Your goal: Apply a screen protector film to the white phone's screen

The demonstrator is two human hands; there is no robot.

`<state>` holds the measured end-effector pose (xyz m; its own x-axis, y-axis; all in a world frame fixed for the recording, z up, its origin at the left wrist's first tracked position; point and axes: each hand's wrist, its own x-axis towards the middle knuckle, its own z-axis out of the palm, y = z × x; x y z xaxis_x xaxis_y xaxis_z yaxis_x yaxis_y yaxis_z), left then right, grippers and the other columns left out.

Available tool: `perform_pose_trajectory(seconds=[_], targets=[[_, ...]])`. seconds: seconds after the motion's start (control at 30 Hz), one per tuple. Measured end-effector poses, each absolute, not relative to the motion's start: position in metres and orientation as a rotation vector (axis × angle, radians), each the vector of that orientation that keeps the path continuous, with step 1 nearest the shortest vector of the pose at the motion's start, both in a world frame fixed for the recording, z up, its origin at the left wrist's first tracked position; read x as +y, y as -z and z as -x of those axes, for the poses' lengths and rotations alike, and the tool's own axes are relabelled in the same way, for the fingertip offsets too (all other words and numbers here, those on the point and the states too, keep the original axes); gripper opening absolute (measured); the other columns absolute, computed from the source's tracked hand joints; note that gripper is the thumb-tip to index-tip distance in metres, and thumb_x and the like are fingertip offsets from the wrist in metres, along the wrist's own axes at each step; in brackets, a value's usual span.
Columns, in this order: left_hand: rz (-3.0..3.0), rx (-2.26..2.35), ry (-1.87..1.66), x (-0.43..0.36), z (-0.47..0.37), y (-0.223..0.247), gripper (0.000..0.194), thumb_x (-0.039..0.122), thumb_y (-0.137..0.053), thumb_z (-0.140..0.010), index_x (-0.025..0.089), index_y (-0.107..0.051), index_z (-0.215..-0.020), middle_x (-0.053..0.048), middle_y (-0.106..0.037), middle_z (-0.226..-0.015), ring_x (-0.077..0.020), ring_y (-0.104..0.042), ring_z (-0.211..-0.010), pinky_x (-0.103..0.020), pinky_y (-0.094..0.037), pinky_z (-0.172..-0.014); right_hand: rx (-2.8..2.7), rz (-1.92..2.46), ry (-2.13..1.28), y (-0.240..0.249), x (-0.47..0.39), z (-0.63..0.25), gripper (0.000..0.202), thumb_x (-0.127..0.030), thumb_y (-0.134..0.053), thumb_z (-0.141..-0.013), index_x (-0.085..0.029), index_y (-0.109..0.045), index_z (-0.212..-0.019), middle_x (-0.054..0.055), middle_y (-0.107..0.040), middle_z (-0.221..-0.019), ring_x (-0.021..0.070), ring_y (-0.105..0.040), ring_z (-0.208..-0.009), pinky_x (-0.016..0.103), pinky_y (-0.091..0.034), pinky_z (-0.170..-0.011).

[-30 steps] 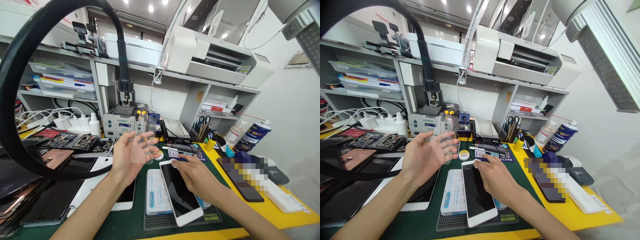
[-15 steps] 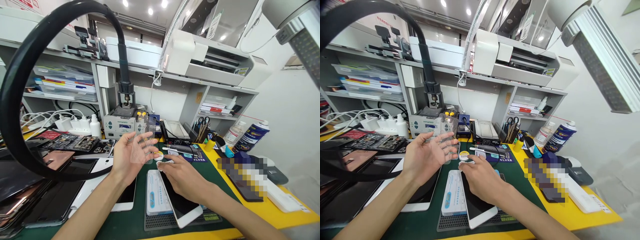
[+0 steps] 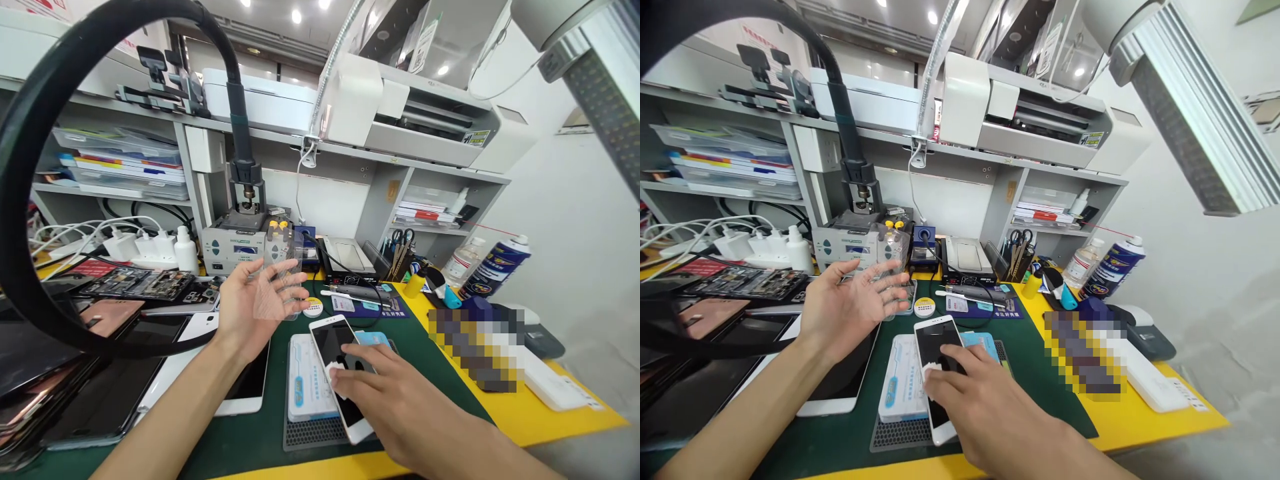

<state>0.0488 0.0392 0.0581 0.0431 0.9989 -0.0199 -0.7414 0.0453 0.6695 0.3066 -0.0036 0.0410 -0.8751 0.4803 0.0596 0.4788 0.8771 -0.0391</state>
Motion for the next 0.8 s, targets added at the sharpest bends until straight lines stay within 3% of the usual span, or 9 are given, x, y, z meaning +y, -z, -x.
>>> perform_pose_trajectory(seconds=[0.27,0.53,0.8], targets=[[-0.565,0.589,-1.459,0.04,-0.049,-0.058,0.049,0.04,-0.044,-0.09,0.005,-0.062,-0.119,-0.021,-0.066,-0.103,-0.0292,-0.068,-0.079,-0.042,-0.059,-0.071,-2.93,0.549,0.161,-0.029,-0.032,-0.334,0.038,-0.007,-0.048,-0.1,-0.02,-0.062,-0.133,0.004,-0.074,-0.131,0.03,-0.058,-0.134,0.04,-0.054,-0.101],[-0.574,0.604,-1.46,0.04,-0.048,-0.057,0.052,0.039,-0.047,-0.088,0.003,-0.061,-0.123,-0.022,-0.065,-0.104,-0.0299,-0.069,-0.081,-0.043,-0.061,-0.071,-2.861,0.617,0.359,-0.035,-0.039,-0.352,0.035,-0.017,-0.052,-0.098,-0.017,-0.066,-0.13,0.003,-0.072,-0.134,0.0348,-0.064,-0.126,0.045,-0.058,-0.092],[-0.578,0.583,-1.451,0.042,-0.047,-0.055,0.054,0.04,-0.049,-0.088,0.003,-0.061,-0.126,-0.023,-0.066,-0.105,-0.0301,-0.069,-0.084,-0.043,-0.061,-0.072,-2.768,0.822,0.375,-0.032,-0.043,-0.376,0.054,-0.001,-0.044,-0.088,-0.018,-0.065,-0.135,0.005,-0.071,-0.134,0.0329,-0.062,-0.129,0.044,-0.057,-0.094]])
